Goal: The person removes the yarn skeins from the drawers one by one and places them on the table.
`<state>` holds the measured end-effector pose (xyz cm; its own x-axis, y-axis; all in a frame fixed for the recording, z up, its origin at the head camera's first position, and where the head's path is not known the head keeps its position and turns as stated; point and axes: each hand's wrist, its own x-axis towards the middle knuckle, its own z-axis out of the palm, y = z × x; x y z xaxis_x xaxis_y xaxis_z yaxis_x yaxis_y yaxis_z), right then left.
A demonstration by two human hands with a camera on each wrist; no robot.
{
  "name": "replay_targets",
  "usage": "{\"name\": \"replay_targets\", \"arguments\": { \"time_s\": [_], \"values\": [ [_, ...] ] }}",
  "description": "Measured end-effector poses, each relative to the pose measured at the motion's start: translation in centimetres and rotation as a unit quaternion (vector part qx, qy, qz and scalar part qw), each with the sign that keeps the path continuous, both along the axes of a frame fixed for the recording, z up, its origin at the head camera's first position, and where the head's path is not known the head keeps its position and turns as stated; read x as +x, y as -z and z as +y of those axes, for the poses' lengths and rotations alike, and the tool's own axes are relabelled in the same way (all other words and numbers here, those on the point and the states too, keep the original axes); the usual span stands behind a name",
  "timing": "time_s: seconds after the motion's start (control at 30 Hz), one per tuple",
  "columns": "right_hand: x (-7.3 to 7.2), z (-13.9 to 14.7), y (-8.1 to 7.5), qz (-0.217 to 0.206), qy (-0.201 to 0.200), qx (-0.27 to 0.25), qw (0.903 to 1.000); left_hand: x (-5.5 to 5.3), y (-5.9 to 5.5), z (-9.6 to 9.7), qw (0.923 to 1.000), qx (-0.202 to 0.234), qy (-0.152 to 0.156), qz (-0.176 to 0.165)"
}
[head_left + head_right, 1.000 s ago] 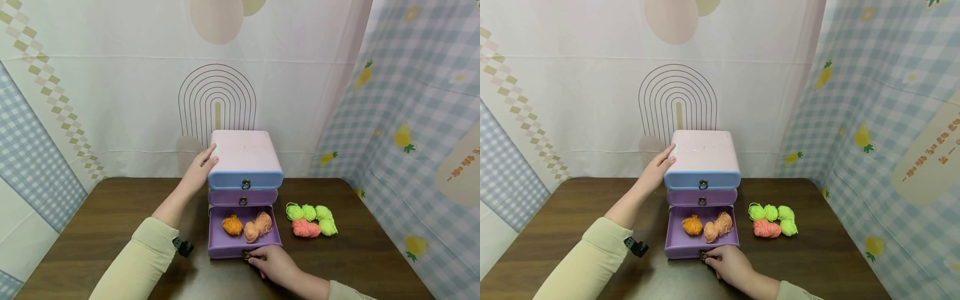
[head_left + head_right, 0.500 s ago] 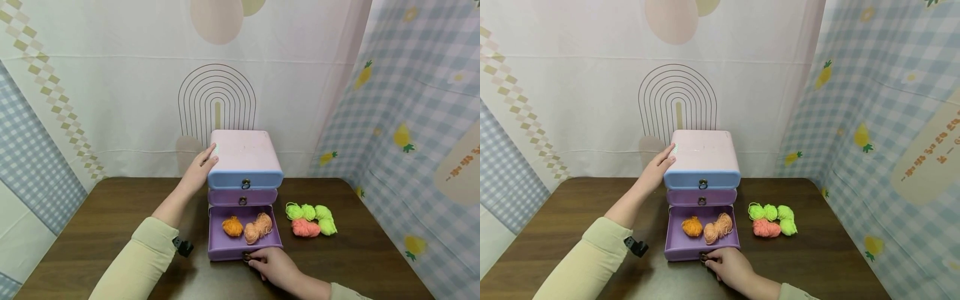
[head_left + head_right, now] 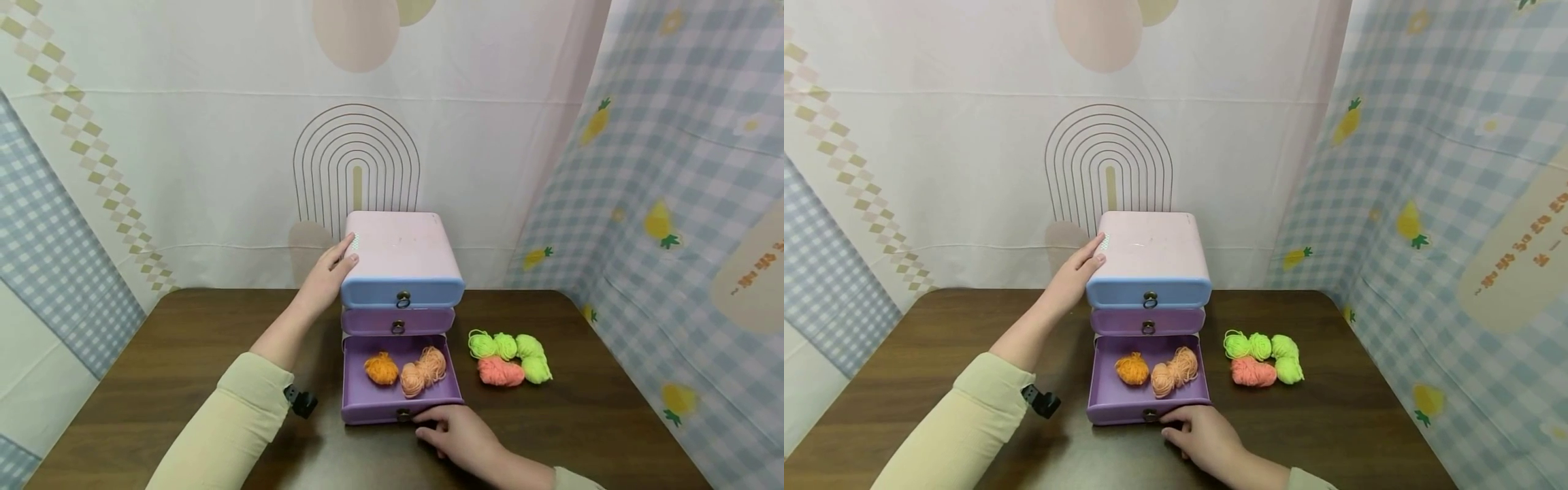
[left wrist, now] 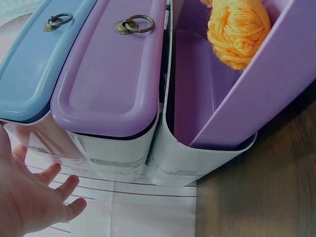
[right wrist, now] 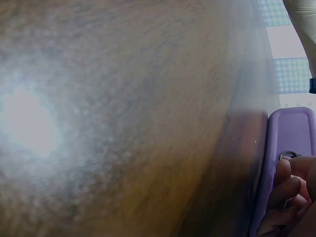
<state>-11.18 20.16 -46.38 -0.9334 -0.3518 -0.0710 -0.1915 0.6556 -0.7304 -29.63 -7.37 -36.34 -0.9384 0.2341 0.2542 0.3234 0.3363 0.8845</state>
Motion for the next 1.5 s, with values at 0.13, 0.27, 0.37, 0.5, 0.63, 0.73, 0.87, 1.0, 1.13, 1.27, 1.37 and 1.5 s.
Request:
{"name": "replay_targets", "arguments": {
  "time_s": [0.13, 0.27, 0.37, 0.5, 0.63, 0.73, 0.87, 1.0, 1.13, 1.27, 1.37, 1.5],
  "values": [
    [0.2, 0.5, -0.3, 0.004, 0.004, -0.009, 0.9999, 0.0, 0.0, 0.0, 1.0, -0.001, 0.0, 0.001],
    [0.3, 0.8, -0.7, -0.004, 0.007, -0.015, 0.9999, 0.0, 0.0, 0.0, 1.0, 0.003, 0.002, 0.007],
    [0.5, 1.0, -1.3, -0.019, 0.009, -0.019, 0.9996, 0.0, 0.1, 0.0, 1.0, 0.001, 0.002, 0.008],
    [0.7, 1.1, -2.3, -0.031, 0.011, -0.025, 0.9992, 0.0, 0.1, 0.1, 1.0, -0.004, -0.003, 0.008],
    [0.7, 1.3, -3.5, -0.013, 0.014, -0.026, 0.9995, 0.1, 0.0, 0.1, 0.9999, -0.006, -0.005, 0.008],
    [0.6, 1.5, -4.4, 0.014, 0.018, -0.016, 0.9996, 0.1, 0.0, 0.1, 1.0, -0.004, -0.004, 0.007],
    [0.3, 1.6, -5.4, 0.034, 0.024, -0.004, 0.9991, 0.1, -0.1, 0.1, 1.0, -0.001, -0.002, 0.009],
    [-0.5, 1.8, -6.2, 0.031, 0.026, 0.0, 0.9992, 0.1, -0.1, 0.1, 1.0, 0.0, 0.001, 0.008],
    [-1.7, 2.0, -6.5, 0.02, 0.024, 0.007, 0.9995, 0.0, 0.0, 0.1, 1.0, 0.0, -0.001, 0.006],
    [-3.2, 2.1, -6.7, 0.01, 0.03, 0.015, 0.9994, 0.0, 0.0, 0.1, 1.0, 0.002, -0.001, 0.008],
    [-4.1, 2.1, -6.8, 0.013, 0.037, 0.024, 0.999, 0.1, 0.0, 0.1, 1.0, 0.006, 0.002, 0.008],
    [-5.3, 2.2, -6.9, 0.016, 0.032, 0.033, 0.9988, 0.0, 0.0, 0.1, 0.9999, 0.012, 0.005, 0.003]
  ]
}}
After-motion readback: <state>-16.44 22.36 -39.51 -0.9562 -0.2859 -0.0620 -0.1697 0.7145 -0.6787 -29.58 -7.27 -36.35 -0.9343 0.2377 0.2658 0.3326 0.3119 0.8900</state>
